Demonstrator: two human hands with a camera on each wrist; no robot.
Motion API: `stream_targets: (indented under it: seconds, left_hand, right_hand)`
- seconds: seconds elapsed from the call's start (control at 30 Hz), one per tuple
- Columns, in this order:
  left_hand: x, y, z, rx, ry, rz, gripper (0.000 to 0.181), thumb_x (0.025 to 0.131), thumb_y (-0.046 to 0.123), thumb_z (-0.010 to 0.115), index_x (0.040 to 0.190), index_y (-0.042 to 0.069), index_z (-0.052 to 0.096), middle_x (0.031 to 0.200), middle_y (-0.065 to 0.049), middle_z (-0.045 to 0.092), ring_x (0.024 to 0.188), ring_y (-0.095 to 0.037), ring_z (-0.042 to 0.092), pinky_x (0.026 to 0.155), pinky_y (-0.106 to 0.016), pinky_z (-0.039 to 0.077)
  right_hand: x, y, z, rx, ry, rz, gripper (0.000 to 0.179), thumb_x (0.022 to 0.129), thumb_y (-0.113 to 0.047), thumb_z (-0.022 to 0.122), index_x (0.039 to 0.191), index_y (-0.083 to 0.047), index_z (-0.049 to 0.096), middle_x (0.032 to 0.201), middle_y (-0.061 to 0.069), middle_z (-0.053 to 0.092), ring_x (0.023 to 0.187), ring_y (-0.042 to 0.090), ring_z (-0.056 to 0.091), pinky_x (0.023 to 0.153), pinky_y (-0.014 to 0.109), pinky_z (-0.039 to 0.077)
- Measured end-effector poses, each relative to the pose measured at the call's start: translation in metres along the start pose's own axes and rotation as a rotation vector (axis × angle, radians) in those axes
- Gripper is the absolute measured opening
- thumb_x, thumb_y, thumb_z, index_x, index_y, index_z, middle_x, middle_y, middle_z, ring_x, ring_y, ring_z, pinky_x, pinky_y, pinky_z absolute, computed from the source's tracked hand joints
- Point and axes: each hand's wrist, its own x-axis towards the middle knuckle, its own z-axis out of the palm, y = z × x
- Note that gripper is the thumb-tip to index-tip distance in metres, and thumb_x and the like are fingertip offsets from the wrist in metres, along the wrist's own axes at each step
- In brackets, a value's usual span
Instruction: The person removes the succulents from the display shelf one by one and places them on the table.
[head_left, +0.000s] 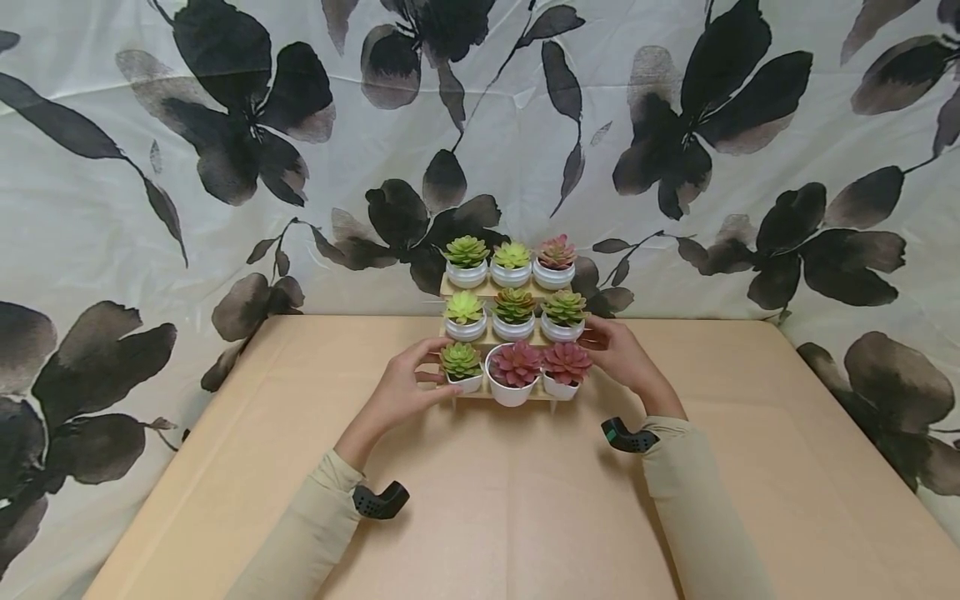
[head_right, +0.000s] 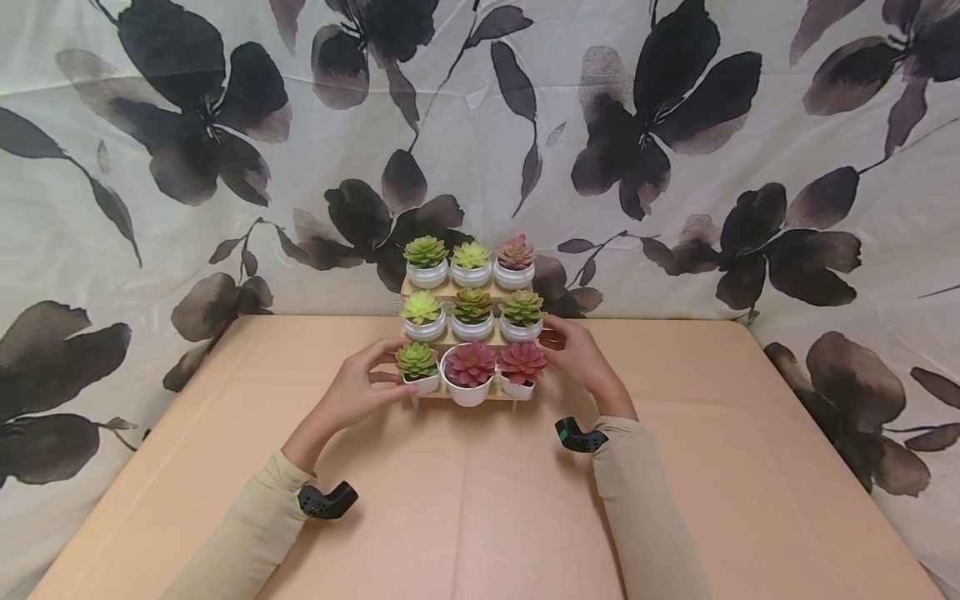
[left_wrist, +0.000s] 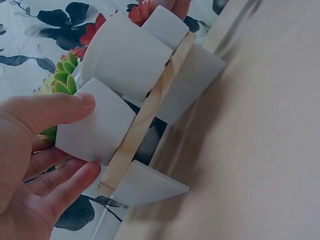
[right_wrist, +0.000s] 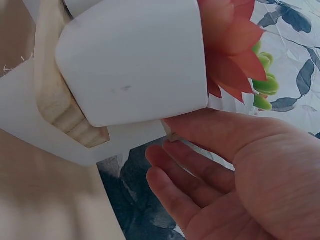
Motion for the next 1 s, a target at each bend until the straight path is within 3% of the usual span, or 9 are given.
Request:
stream_targets:
  seconds: [0.43,0.77,1.0]
  left_hand:
    - [-0.002,0.001,-0.004,-0.015,-0.022,-0.027,0.066,0.076,0.012,0.083,0.134,0.009,0.051,0.123,-0.013,0.057,0.109,-0.029,0.061,0.085,-0.029,0.060]
    - [-0.001,0.006,-0.014,-0.034,-0.005,-0.024,0.069,0.077,0.001,0.079,0.137,-0.001,0.047,0.131,-0.022,0.054,0.114,-0.038,0.057,0.089,-0.050,0.058]
    - [-0.002,0.004,-0.020,-0.041,0.009,0.001,0.067,0.076,0.008,0.082,0.135,0.008,0.050,0.128,-0.014,0.057,0.113,-0.031,0.058,0.088,-0.045,0.059]
  right_hand:
    - [0.000,-0.001,0.002,0.001,0.013,-0.007,0.050,0.089,0.007,0.059,0.138,0.008,0.044,0.133,0.032,0.052,0.122,0.046,0.054,0.104,0.053,0.045]
    - [0.000,-0.002,0.000,-0.015,0.016,-0.001,0.047,0.091,0.004,0.058,0.137,0.008,0.046,0.133,0.032,0.052,0.123,0.046,0.054,0.105,0.053,0.045]
    - [0.000,0.000,0.000,-0.029,0.014,0.000,0.046,0.091,0.004,0.058,0.136,0.007,0.048,0.133,0.030,0.054,0.122,0.044,0.056,0.104,0.051,0.046]
